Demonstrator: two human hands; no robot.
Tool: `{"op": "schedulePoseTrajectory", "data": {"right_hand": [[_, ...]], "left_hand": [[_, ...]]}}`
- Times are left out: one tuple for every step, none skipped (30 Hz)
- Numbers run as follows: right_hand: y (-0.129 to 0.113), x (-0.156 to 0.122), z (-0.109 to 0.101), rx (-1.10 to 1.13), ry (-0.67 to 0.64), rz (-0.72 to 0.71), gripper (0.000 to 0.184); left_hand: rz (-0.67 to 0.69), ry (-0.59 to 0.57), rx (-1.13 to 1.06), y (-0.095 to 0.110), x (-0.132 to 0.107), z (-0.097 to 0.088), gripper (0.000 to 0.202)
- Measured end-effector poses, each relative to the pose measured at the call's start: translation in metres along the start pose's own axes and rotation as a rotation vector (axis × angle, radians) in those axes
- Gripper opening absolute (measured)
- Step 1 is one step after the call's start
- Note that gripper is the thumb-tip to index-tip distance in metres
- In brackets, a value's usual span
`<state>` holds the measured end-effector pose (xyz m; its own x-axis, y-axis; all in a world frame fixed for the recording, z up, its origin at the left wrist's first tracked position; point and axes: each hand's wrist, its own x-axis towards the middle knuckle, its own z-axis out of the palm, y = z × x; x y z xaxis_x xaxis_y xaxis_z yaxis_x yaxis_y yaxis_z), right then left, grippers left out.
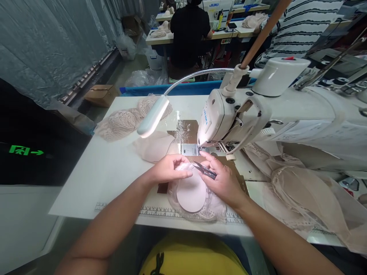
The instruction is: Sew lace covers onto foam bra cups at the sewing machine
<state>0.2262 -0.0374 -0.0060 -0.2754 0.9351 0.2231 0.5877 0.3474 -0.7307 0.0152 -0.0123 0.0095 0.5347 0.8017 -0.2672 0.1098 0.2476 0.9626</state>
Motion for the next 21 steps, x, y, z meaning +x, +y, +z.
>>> {"op": "schedulePoseTrajectory", "data": {"right_hand": [[-0.001, 0.0, 0.0006, -0.003, 0.0, -0.002, 0.05], [-0.0017, 0.0001, 0.001, -0.017, 0.01, -0.003, 0.047], [-0.002, 0.0005, 0.001, -0.04, 0.031, -0.007, 0.045], [-0.002, 0.0009, 0.0007, -0.068, 0.061, -0.019, 0.043], [-0.0018, 0.0011, 0.0, -0.095, 0.091, -0.036, 0.042], [-0.0014, 0.0012, -0.0009, -0.119, 0.117, -0.059, 0.04], [-0.0008, 0.0011, -0.0017, -0.136, 0.133, -0.087, 0.038], [-0.0003, 0.0007, -0.0025, -0.145, 0.138, -0.121, 0.035], [0.0003, 0.0001, -0.0028, -0.149, 0.139, -0.159, 0.033], [0.0009, -0.0005, -0.0029, -0.151, 0.136, -0.199, 0.031], [0.0014, -0.0012, -0.0025, -0.154, 0.13, -0.239, 0.03], [0.0019, -0.0017, -0.0018, -0.16, 0.124, -0.272, 0.03], [0.0025, -0.0021, -0.001, -0.171, 0.119, -0.296, 0.03], [0.003, -0.0023, -0.0002, -0.186, 0.119, -0.308, 0.03], [0.0037, -0.0024, 0.0006, -0.205, 0.121, -0.312, 0.03], [0.0043, -0.0024, 0.0012, -0.223, 0.129, -0.311, 0.03], [0.0049, -0.0023, 0.0015, -0.237, 0.138, -0.309, 0.03], [0.0054, -0.0024, 0.0017, -0.248, 0.147, -0.308, 0.03], [0.0058, -0.0024, 0.0017, -0.255, 0.152, -0.309, 0.03], [0.0061, -0.0025, 0.0016, -0.259, 0.154, -0.312, 0.03], [0.0062, -0.0026, 0.0014, -0.261, 0.154, -0.316, 0.03]], "left_hand": [[0.009, 0.002, -0.001, -0.0001, 0.0003, 0.0016, 0.027], [0.014, 0.01, -0.003, -0.0004, 0.0005, 0.0029, 0.026], [0.018, 0.023, -0.007, -0.001, 0.0007, 0.0038, 0.026], [0.019, 0.038, -0.009, -0.0019, 0.0007, 0.0044, 0.027], [0.019, 0.053, -0.009, -0.0028, 0.0008, 0.0046, 0.027], [0.02, 0.064, -0.008, -0.0038, 0.0007, 0.0045, 0.027], [0.02, 0.067, -0.009, -0.0048, 0.0007, 0.0043, 0.027], [0.017, 0.066, -0.015, -0.0056, 0.0006, 0.0039, 0.026], [0.01, 0.062, -0.021, -0.0062, 0.0006, 0.0036, 0.026], [-0.001, 0.058, -0.029, -0.0066, 0.0006, 0.0032, 0.026], [-0.009, 0.057, -0.037, -0.0069, 0.0005, 0.003, 0.027], [-0.015, 0.057, -0.044, -0.007, 0.0005, 0.0028, 0.027], [-0.017, 0.058, -0.053, -0.0071, 0.0004, 0.0027, 0.028], [-0.017, 0.058, -0.062, -0.0071, 0.0004, 0.0026, 0.028], [-0.015, 0.058, -0.072, -0.0072, 0.0004, 0.0026, 0.029], [-0.014, 0.057, -0.082, -0.0072, 0.0004, 0.0025, 0.029], [-0.016, 0.055, -0.089, -0.0073, 0.0005, 0.0025, 0.03], [-0.017, 0.054, -0.094, -0.0073, 0.0006, 0.0025, 0.03], [-0.017, 0.052, -0.096, -0.0073, 0.0007, 0.0026, 0.029], [-0.018, 0.052, -0.096, -0.0073, 0.0008, 0.0026, 0.029], [-0.017, 0.052, -0.098, -0.0072, 0.0008, 0.0027, 0.028]]}}
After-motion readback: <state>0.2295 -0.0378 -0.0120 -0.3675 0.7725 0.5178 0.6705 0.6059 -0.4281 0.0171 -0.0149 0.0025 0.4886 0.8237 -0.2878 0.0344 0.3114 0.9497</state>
